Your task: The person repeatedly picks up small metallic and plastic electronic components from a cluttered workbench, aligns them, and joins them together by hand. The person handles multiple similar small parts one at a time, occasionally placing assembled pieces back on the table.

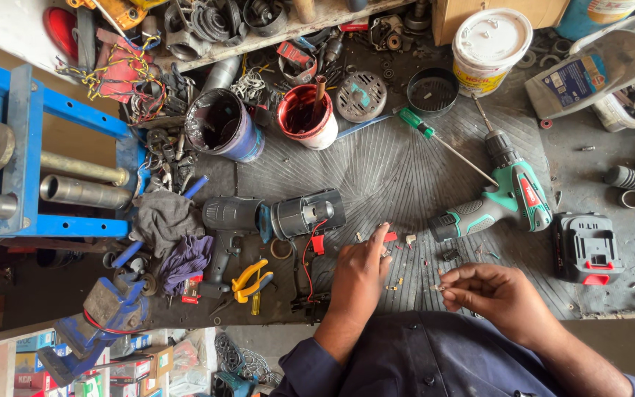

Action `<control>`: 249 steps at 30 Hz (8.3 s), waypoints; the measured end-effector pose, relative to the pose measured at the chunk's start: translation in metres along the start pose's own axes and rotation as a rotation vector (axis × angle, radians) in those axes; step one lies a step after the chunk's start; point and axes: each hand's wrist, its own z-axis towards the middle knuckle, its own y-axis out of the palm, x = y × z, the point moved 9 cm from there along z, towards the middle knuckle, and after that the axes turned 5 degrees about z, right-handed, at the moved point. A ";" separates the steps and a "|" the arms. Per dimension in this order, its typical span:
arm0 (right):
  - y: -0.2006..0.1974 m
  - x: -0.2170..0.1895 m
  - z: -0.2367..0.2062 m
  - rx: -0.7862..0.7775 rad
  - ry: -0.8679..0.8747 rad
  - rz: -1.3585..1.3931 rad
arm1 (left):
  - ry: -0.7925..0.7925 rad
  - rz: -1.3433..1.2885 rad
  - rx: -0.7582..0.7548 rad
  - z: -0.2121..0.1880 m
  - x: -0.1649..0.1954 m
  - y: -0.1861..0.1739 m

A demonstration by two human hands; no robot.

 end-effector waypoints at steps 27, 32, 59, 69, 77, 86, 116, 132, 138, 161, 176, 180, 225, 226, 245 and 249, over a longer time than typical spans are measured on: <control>0.029 -0.069 -0.046 0.021 -0.339 -0.090 | -0.330 -0.979 -0.167 -0.032 0.056 -0.017; 0.048 -0.114 -0.065 0.044 -0.783 -0.565 | -0.251 -0.880 -0.154 -0.028 0.061 -0.024; -0.028 -0.083 -0.009 0.324 -0.312 -1.229 | -0.443 -1.062 0.156 -0.067 -0.029 -0.007; -0.002 -0.082 -0.011 0.199 -0.403 -1.343 | -0.487 -1.103 0.087 -0.068 -0.024 0.009; -0.015 -0.039 -0.019 0.193 -0.036 -0.745 | -0.438 -1.059 -0.065 -0.072 -0.004 0.007; 0.034 0.004 -0.030 -0.192 0.113 0.077 | -0.074 -0.649 0.029 -0.051 0.053 -0.047; 0.031 0.012 -0.023 -0.247 0.110 0.150 | 0.133 -0.516 0.136 -0.045 0.080 -0.062; 0.002 -0.057 -0.009 0.188 -0.200 -1.075 | -0.233 -0.631 0.093 -0.058 0.035 -0.036; 0.001 -0.064 -0.012 0.260 -0.341 -1.196 | -0.263 -0.642 0.095 -0.059 0.032 -0.032; 0.047 -0.068 -0.013 0.020 -0.323 -0.896 | -0.319 -0.623 0.058 -0.060 0.027 -0.030; 0.137 -0.097 0.045 -0.037 -0.863 -1.538 | -0.478 -0.715 0.154 -0.069 -0.009 -0.031; 0.138 -0.093 0.052 -0.037 -0.831 -1.550 | -0.496 -0.706 0.163 -0.069 -0.019 -0.028; 0.109 -0.070 0.028 0.162 -0.607 -1.266 | -0.529 -1.179 0.021 -0.104 -0.058 0.003; 0.111 -0.072 0.026 0.170 -0.640 -1.246 | -0.531 -1.155 0.006 -0.103 -0.060 0.001; 0.142 -0.023 -0.049 -0.126 0.038 0.767 | -0.140 -1.323 -0.134 -0.050 0.022 -0.110; 0.146 -0.021 -0.055 -0.124 0.026 0.787 | -0.231 -1.463 -0.169 -0.060 0.022 -0.104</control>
